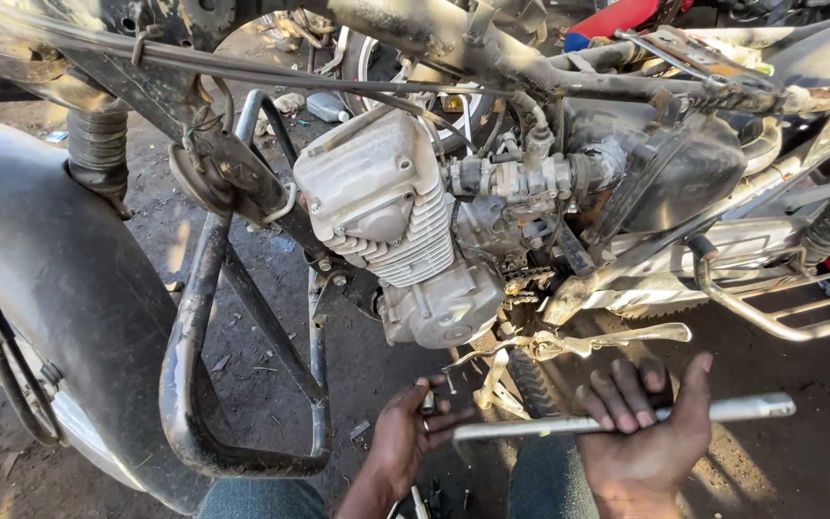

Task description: Loosening and removing bolts from a motorcycle engine cylinder head using a socket wrench

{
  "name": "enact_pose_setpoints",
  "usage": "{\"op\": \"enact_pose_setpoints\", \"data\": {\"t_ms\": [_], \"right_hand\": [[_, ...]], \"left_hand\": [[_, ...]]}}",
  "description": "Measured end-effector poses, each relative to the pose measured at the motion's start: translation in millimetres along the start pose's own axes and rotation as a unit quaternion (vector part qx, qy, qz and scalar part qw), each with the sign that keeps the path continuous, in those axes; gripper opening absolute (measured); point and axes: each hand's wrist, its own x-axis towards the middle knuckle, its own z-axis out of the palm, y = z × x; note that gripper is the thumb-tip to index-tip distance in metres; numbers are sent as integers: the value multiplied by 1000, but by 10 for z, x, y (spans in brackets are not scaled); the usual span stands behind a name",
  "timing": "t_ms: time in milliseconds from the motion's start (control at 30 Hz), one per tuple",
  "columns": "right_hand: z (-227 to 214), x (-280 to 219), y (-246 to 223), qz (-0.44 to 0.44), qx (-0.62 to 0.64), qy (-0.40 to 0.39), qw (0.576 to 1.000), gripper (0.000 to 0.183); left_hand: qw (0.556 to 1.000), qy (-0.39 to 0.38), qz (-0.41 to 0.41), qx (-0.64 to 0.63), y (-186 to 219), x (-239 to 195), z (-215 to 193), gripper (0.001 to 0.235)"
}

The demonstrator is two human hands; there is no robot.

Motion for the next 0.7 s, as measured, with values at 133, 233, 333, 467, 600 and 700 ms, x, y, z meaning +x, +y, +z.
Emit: {"op": "enact_pose_setpoints", "data": {"t_ms": [133, 233, 333, 467, 600, 700], "right_hand": [[-158, -65, 79, -16, 30, -32, 999, 56], [-164, -93, 123, -4, 70, -91, 993, 55], [-56, -105, 150, 11, 91, -137, 986, 56], [25, -77, 257, 31, 108, -260, 959, 54], [-392, -49, 432, 54, 65, -295, 952, 51], [-411, -124, 474, 31, -18, -196, 980, 52]], "left_hand": [[997, -4, -19, -70, -48, -103, 109, 43], [999, 32, -32, -16, -40, -143, 108, 43], [997, 50, -54, -13, -185, -24, -21, 38], [993, 30, -85, -70, -179, -52, 6, 33], [992, 21, -60, -105, -103, -22, -76, 37], [993, 45, 7, -109, -75, -14, -139, 33]]}}
